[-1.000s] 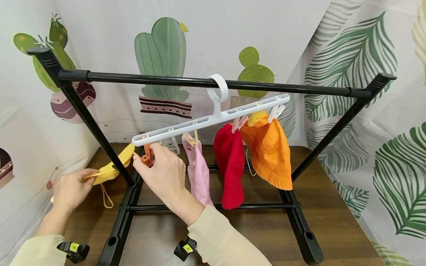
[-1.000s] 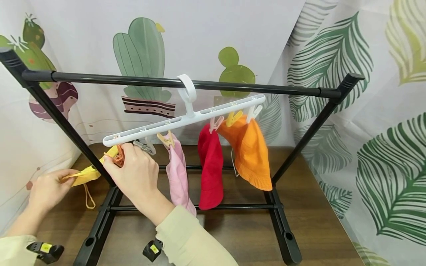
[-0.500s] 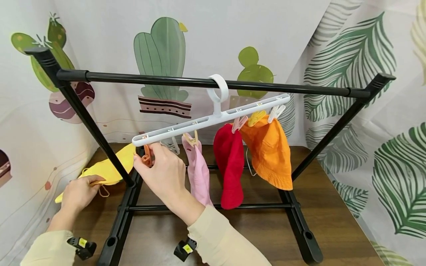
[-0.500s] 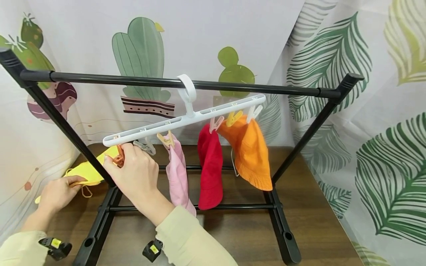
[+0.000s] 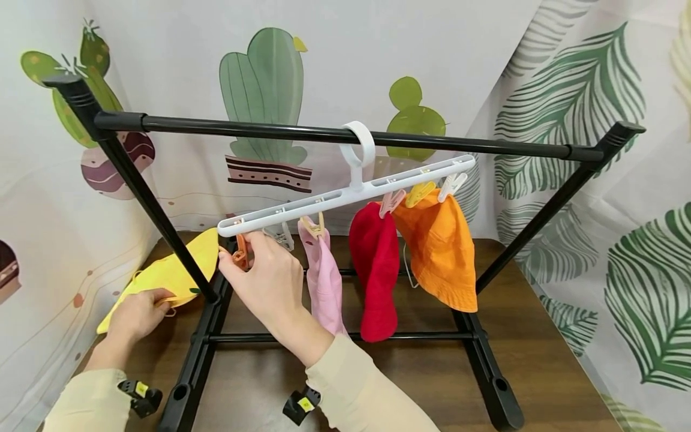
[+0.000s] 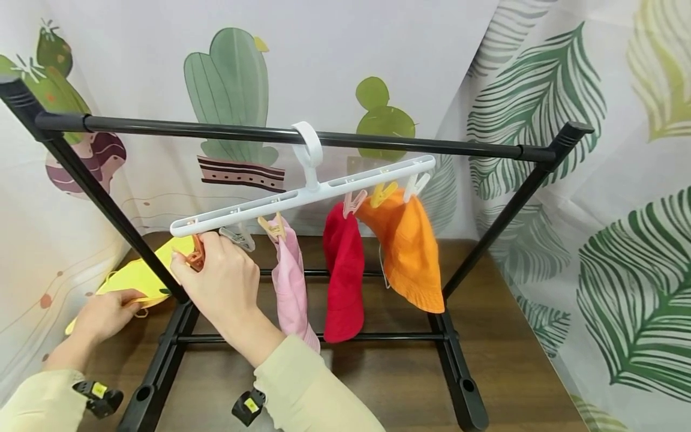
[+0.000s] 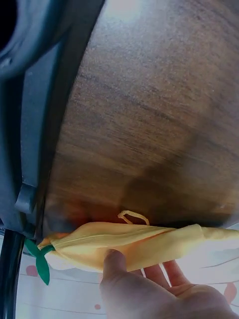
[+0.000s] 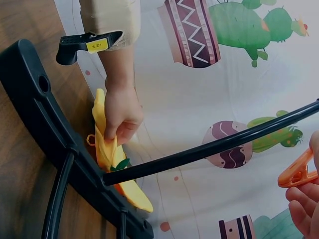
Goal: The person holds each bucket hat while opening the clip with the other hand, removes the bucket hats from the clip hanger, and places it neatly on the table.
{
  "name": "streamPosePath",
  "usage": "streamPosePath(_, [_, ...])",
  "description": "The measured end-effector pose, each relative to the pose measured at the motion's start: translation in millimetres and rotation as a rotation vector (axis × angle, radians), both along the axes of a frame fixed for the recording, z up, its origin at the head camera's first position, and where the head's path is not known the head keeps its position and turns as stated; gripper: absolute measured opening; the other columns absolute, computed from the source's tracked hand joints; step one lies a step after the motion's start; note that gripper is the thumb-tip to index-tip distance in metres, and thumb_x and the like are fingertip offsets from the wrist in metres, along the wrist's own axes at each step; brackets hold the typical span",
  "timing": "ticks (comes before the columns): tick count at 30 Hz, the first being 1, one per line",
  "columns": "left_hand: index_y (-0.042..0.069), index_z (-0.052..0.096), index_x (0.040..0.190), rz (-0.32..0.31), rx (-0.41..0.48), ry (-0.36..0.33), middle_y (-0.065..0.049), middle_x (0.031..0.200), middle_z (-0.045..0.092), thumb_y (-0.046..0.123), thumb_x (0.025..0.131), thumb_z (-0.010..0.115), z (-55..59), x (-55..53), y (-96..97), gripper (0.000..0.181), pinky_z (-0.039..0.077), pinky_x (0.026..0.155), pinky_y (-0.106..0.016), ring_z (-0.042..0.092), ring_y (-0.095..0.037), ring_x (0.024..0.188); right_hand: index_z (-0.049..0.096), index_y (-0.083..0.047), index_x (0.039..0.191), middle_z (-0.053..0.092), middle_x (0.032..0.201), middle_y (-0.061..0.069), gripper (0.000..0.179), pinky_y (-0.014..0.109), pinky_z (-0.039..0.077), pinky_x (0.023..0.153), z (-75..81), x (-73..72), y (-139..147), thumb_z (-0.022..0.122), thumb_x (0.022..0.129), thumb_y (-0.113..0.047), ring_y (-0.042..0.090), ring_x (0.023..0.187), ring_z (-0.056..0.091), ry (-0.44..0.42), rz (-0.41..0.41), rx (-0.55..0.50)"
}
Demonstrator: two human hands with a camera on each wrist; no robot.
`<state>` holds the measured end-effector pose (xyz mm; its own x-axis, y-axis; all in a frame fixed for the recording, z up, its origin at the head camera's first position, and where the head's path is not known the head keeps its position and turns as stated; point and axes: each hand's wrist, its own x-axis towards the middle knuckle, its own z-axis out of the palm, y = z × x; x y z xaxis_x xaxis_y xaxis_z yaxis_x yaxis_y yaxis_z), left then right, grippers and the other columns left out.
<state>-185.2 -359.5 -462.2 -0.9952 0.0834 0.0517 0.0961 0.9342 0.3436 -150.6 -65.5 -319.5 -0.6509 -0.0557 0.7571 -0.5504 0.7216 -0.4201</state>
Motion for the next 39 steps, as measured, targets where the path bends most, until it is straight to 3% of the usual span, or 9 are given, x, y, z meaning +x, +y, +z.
streamPosePath(8, [-0.004,0.060,0.110,-0.027,-0.013,-0.111,-0.027,0.096,0.063,0.017,0.090,0.049,-3.2,-2.6,3.6,0.031,0.044,0.065,-0.054,0.059,-0.037,0.078,0.058,-0.021,0.082,0.055,0.067,-0.013,0.020,0.011,0.034,0.047,-0.6,-0.8,0,0.066,0.080,-0.039,-0.004,0.054,0.046,-0.012,-0.016,0.004])
streamPosePath(12, [-0.007,0.057,0.112,-0.042,-0.025,-0.131,-0.032,0.101,0.060,0.017,0.092,0.046,-5.1,-6.0,4.4,0.033,0.043,0.070,-0.057,0.058,-0.046,0.086,0.058,-0.021,0.082,0.055,0.067,-0.012,0.021,0.011,0.034,0.047,-0.4,-0.5,0,0.065,0.080,-0.040,-0.003,0.054,0.046,-0.014,-0.014,0.005])
streamPosePath(20, [-0.009,0.054,0.115,-0.054,-0.035,-0.162,-0.035,0.105,0.057,0.019,0.094,0.044,-7.2,-14.7,4.8,0.036,0.042,0.075,-0.059,0.054,-0.052,0.094,0.058,-0.020,0.082,0.056,0.067,-0.012,0.022,0.010,0.033,0.047,-1.4,-1.2,0,0.064,0.081,-0.041,-0.003,0.054,0.046,-0.008,-0.016,0.005])
streamPosePath(29, [-0.011,0.049,0.121,-0.057,-0.030,-0.181,-0.037,0.113,0.052,0.023,0.092,0.050,-6.5,-22.4,10.5,0.045,0.041,0.080,-0.060,0.049,-0.054,0.102,0.057,-0.020,0.082,0.055,0.066,-0.011,0.022,0.011,0.033,0.047,-1.2,-1.7,0,0.065,0.080,-0.041,-0.002,0.053,0.045,0.009,-0.022,0.006])
streamPosePath(39, [-0.010,0.048,0.120,-0.044,-0.031,-0.217,-0.037,0.111,0.052,0.025,0.089,0.053,-5.6,-28.7,9.7,0.047,0.041,0.079,-0.059,0.051,-0.052,0.100,0.058,-0.020,0.083,0.055,0.067,-0.013,0.021,0.011,0.033,0.047,-1.2,-2.3,-2,0.065,0.080,-0.039,-0.003,0.054,0.045,0.024,-0.011,0.006])
